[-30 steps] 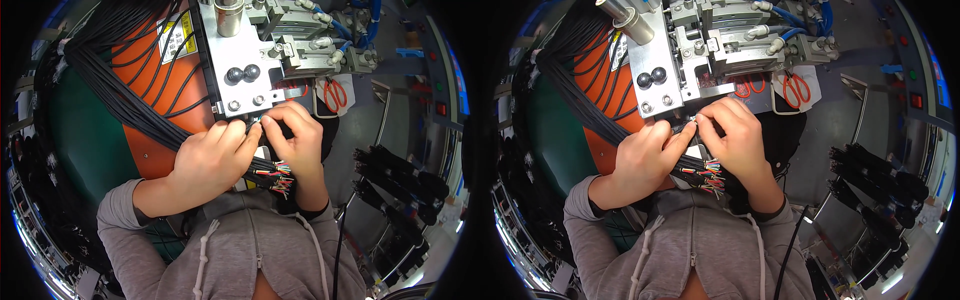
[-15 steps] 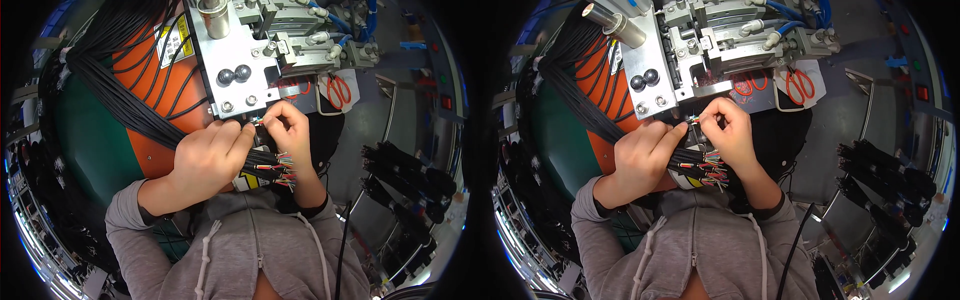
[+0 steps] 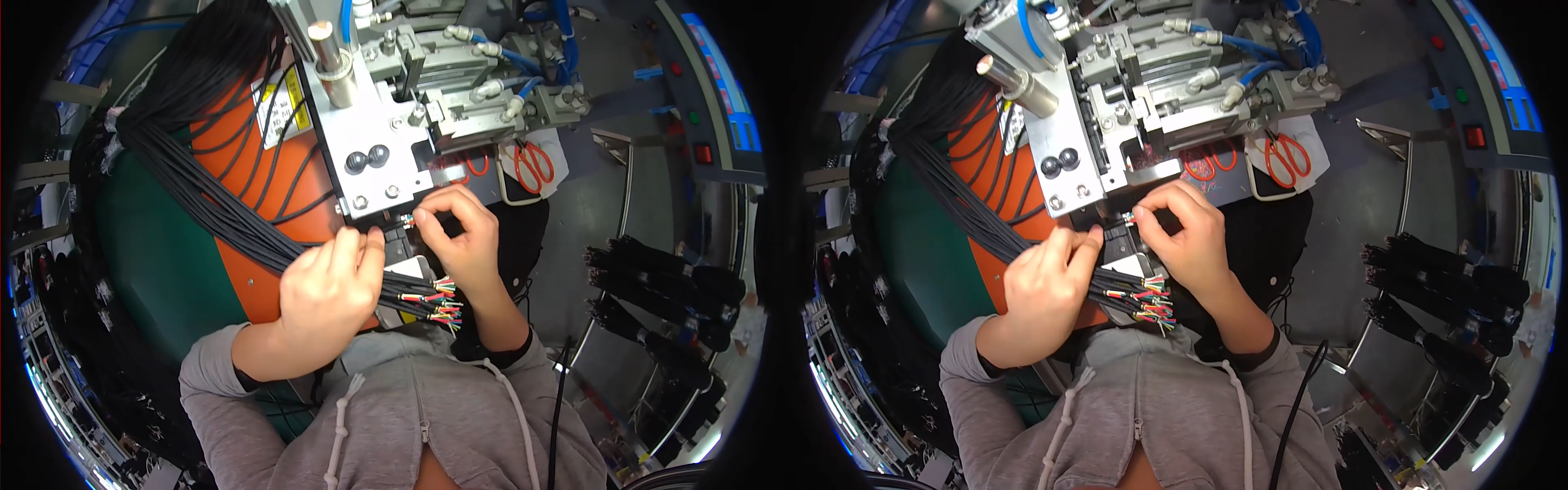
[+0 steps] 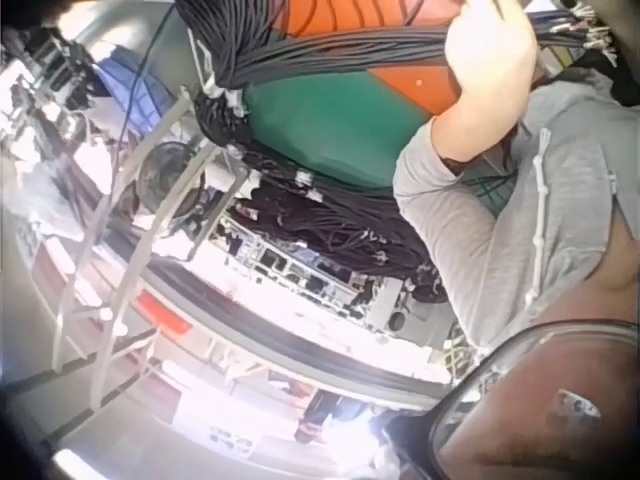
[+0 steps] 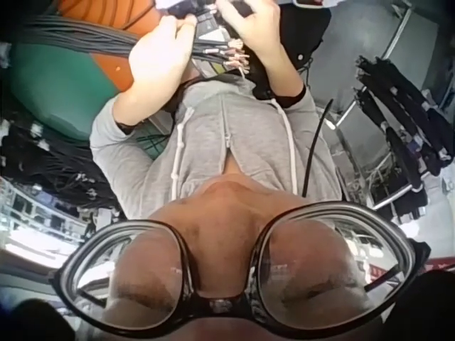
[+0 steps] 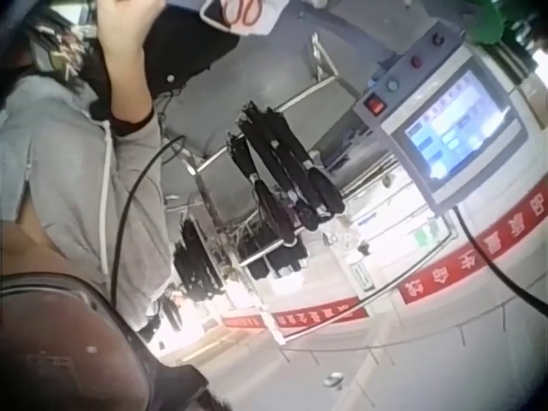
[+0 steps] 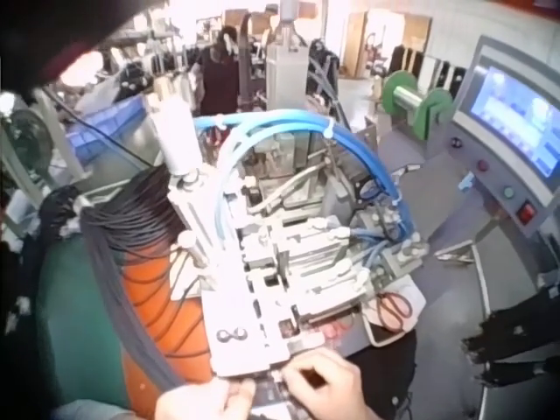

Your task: Assembling wire harnesses by inserting individual wires into a connector housing on a production machine.

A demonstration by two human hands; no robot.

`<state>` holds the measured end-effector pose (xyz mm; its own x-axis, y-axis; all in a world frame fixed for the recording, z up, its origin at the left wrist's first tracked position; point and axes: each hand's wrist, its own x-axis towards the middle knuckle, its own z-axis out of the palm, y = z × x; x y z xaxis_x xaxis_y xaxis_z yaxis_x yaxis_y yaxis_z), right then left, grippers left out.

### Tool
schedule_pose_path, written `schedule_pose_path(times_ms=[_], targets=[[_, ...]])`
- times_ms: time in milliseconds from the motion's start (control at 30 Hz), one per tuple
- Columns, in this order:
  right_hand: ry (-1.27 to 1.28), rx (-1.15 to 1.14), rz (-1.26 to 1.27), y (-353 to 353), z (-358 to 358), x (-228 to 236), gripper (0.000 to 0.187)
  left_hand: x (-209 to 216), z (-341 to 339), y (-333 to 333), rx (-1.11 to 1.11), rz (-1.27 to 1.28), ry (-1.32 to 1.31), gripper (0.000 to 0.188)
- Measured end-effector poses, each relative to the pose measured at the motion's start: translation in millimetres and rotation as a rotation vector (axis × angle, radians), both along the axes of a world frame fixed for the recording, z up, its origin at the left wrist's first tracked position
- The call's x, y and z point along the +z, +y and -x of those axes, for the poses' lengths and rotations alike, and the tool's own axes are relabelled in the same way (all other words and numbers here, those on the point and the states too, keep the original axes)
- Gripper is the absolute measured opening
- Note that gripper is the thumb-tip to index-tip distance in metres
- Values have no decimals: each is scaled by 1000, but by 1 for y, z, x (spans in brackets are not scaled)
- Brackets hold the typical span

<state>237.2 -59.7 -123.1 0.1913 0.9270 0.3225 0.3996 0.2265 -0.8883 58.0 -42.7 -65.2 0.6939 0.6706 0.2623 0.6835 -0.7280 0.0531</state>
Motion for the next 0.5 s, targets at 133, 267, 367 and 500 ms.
schedule_pose_path(times_ms=[133,267,367,500], targets=[[179,367,-106,-4,-22,3,11,1,2,-4,66,65,50,25],[291,446,-111,-11,-24,7,12,8,4,10,-144,146,-100,24],[384,363,-53,-12,-22,8,14,8,-3,20,-263,-6,-407,24],[463,314,-27,-9,-13,22,17,6,2,20,-308,31,-488,26]])
